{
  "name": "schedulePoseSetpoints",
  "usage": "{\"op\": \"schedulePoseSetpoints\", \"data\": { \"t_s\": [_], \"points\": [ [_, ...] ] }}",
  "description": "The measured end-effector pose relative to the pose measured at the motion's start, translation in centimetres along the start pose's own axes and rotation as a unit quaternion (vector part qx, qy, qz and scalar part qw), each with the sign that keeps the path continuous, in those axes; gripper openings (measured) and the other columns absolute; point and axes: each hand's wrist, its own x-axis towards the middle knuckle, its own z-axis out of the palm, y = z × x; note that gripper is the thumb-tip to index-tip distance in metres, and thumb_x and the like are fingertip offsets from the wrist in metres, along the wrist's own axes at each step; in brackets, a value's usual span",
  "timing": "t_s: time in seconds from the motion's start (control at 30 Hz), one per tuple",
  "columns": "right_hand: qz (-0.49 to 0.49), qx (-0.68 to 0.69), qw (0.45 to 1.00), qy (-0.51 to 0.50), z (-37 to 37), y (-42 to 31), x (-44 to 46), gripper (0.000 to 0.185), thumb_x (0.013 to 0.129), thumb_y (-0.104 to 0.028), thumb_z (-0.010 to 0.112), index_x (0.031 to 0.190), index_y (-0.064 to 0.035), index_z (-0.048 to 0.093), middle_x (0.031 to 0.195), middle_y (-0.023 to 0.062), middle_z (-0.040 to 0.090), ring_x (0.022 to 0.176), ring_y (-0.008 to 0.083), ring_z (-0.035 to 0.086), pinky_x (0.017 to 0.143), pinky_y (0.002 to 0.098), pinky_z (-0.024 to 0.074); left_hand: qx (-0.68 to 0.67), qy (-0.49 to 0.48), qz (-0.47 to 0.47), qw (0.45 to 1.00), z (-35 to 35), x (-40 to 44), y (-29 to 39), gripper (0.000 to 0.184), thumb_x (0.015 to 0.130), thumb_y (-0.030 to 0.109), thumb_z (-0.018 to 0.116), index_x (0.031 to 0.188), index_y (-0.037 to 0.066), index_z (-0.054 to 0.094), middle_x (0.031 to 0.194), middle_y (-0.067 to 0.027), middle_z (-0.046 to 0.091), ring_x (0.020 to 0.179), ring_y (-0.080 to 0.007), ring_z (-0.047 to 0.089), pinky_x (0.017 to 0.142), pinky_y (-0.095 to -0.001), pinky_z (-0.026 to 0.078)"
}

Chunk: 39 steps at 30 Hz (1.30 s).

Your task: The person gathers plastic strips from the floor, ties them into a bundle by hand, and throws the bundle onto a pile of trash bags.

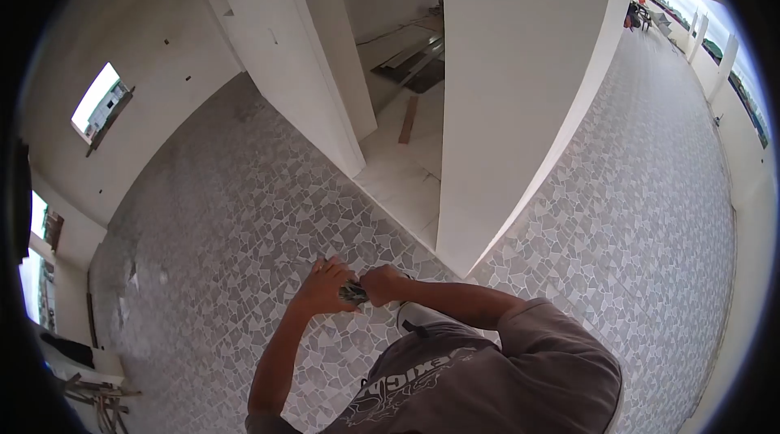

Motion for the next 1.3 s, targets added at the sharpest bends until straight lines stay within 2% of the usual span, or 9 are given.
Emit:
{"op": "schedulePoseSetpoints", "data": {
  "t_s": [0.2,0.3,0.4,0.63,0.77,0.87,1.0,1.17,1.3],
  "points": [
    [-0.043,0.021,0.997,0.062,-11.1,4.4,12.5,0.033,0.065,-0.019,0.070,0.094,-0.0044,0.068,0.085,0.0177,0.070,0.085,0.0359,0.070,0.074,0.0491,0.0549,-0.044,0.003,-0.047,0.998,-8.9,5.4,-12.8,0.103,0.056,0.045,0.090,0.141,0.010,0.044,0.140,-0.0145,0.050,0.138,-0.0343,0.039,0.117,-0.0502,0.024],
    [-0.038,0.044,0.995,0.077,-14.6,7.4,18.4,0.033,0.064,-0.020,0.069,0.094,-0.0057,0.068,0.086,0.0183,0.070,0.086,0.0364,0.070,0.074,0.0492,0.0548,-0.101,0.008,-0.078,0.992,-11.6,9.2,-19.1,0.102,0.055,0.039,0.091,0.141,0.010,0.045,0.137,-0.0165,0.052,0.133,-0.0342,0.045,0.114,-0.0502,0.028],
    [-0.013,0.076,0.994,0.078,-17.7,10.7,23.5,0.033,0.064,-0.019,0.068,0.095,-0.0061,0.069,0.089,0.0183,0.070,0.087,0.0361,0.070,0.073,0.0487,0.0550,-0.118,0.058,-0.060,0.989,-12.0,14.2,-25.7,0.099,0.056,0.035,0.091,0.140,0.009,0.046,0.134,-0.0165,0.055,0.129,-0.0340,0.049,0.112,-0.0484,0.030],
    [0.116,0.113,0.985,0.066,-28.3,23.4,29.8,0.043,0.061,-0.024,0.071,0.102,-0.0091,0.070,0.093,0.0159,0.071,0.091,0.0335,0.070,0.075,0.0469,0.0552,-0.141,-0.028,0.085,0.986,-17.3,33.9,-37.6,0.100,0.057,0.036,0.091,0.141,0.009,0.043,0.132,-0.0175,0.055,0.128,-0.0341,0.049,0.113,-0.0471,0.031],
    [0.196,0.173,0.962,0.076,-33.7,32.1,27.5,0.048,0.059,-0.026,0.073,0.104,-0.0089,0.070,0.093,0.0158,0.071,0.088,0.0328,0.069,0.077,0.0439,0.0548,-0.218,-0.095,0.177,0.955,-20.7,46.1,-39.8,0.109,0.062,0.029,0.090,0.149,0.007,0.029,0.136,-0.0216,0.051,0.128,-0.0367,0.050,0.107,-0.0467,0.039],
    [0.251,0.252,0.927,0.120,-35.1,39.5,24.7,0.048,0.059,-0.026,0.074,0.104,-0.0079,0.070,0.093,0.0156,0.071,0.087,0.0329,0.069,0.078,0.0425,0.0544,-0.326,-0.123,0.235,0.907,-20.7,55.8,-39.7,0.104,0.065,0.024,0.091,0.147,0.006,0.031,0.133,-0.0204,0.054,0.124,-0.0347,0.054,0.104,-0.0425,0.043],
    [0.280,0.316,0.881,0.215,-37.4,48.1,22.1,0.047,0.060,-0.024,0.075,0.103,-0.0064,0.071,0.092,0.0161,0.072,0.087,0.0334,0.069,0.078,0.0419,0.0543,-0.350,-0.127,0.180,0.910,-20.6,68.9,-36.5,0.095,0.067,0.022,0.091,0.142,0.004,0.034,0.122,-0.0187,0.060,0.115,-0.0316,0.061,0.098,-0.0386,0.048],
    [0.330,0.380,0.831,0.236,-42.6,60.4,18.8,0.050,0.060,-0.027,0.076,0.101,0.0001,0.069,0.090,0.0181,0.072,0.083,0.0304,0.070,0.078,0.0387,0.0545,-0.504,-0.097,0.163,0.843,-22.3,83.3,-31.9,0.087,0.075,0.016,0.085,0.146,0.005,0.036,0.123,-0.0150,0.060,0.114,-0.0210,0.059,0.101,-0.0333,0.046],
    [0.310,0.392,0.820,0.278,-48.9,68.9,16.7,0.047,0.062,-0.027,0.077,0.099,0.0014,0.069,0.087,0.0154,0.072,0.077,0.0249,0.068,0.075,0.0371,0.0539,-0.578,-0.065,0.116,0.805,-26.1,92.6,-29.0,0.072,0.082,0.018,0.077,0.143,0.003,0.043,0.125,-0.0145,0.060,0.114,-0.0208,0.059,0.101,-0.0334,0.045]
  ]
}}
